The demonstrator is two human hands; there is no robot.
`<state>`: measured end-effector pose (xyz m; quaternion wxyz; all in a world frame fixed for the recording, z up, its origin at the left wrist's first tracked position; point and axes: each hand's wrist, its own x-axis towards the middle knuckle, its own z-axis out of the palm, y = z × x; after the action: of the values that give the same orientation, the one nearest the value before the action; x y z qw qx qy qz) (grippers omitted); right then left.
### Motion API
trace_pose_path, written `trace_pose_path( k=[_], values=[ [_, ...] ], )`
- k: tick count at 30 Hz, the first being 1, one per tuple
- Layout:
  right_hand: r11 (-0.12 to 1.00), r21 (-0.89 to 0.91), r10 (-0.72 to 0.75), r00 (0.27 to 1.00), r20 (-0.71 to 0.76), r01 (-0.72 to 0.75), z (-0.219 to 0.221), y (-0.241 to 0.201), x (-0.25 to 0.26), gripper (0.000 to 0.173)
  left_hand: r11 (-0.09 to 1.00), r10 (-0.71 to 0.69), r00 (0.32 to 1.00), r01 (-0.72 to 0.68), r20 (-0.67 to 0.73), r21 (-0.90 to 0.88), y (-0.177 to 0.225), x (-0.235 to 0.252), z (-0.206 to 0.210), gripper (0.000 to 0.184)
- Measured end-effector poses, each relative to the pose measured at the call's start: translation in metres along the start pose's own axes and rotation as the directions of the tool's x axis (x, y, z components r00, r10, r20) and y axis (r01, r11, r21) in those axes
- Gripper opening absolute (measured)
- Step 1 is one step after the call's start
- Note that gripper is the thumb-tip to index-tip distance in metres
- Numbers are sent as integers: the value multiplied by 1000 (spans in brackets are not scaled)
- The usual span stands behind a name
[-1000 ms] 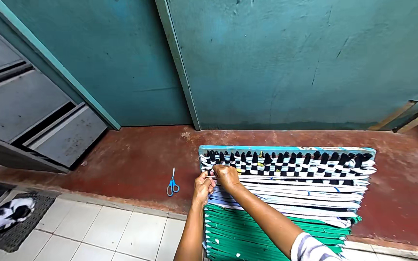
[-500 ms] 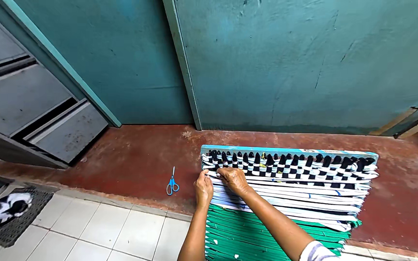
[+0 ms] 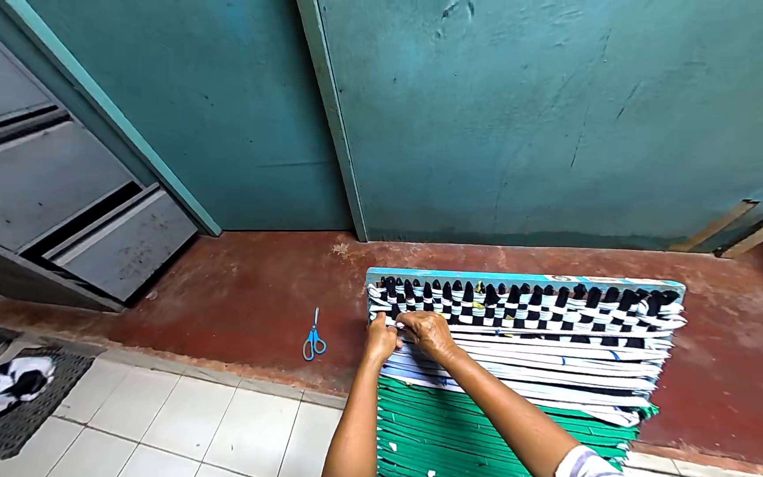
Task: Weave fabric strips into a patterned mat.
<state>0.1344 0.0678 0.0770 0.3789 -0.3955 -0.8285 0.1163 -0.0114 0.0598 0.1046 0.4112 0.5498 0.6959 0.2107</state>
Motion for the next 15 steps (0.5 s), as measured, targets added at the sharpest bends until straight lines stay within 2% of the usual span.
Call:
trace_pose_path(
  k=[3,6,8,11,15],
  values=[
    [1000,17,21,999,33,-21,-1,2,0,14,959,-37,996,59,85,-277,-3,8,-1,19],
    [999,15,32,999,32,-32,0,2,2,16,800,-13,996,63,87,-597,-5,1,0,10],
    [1000,6,29,999,13,-29,2,1,2,15,690,5,999,32,48,-723,-8,-5,3,8],
    [999,-12,43,999,-2,-43,2,1,3,15,592,52,998,-8,28,-806,-13,-12,3,14],
    [997,-3,78,996,43,-77,0,-2,4,18,610,109,994,-50,21,-791,-24,-17,-3,20]
  ],
)
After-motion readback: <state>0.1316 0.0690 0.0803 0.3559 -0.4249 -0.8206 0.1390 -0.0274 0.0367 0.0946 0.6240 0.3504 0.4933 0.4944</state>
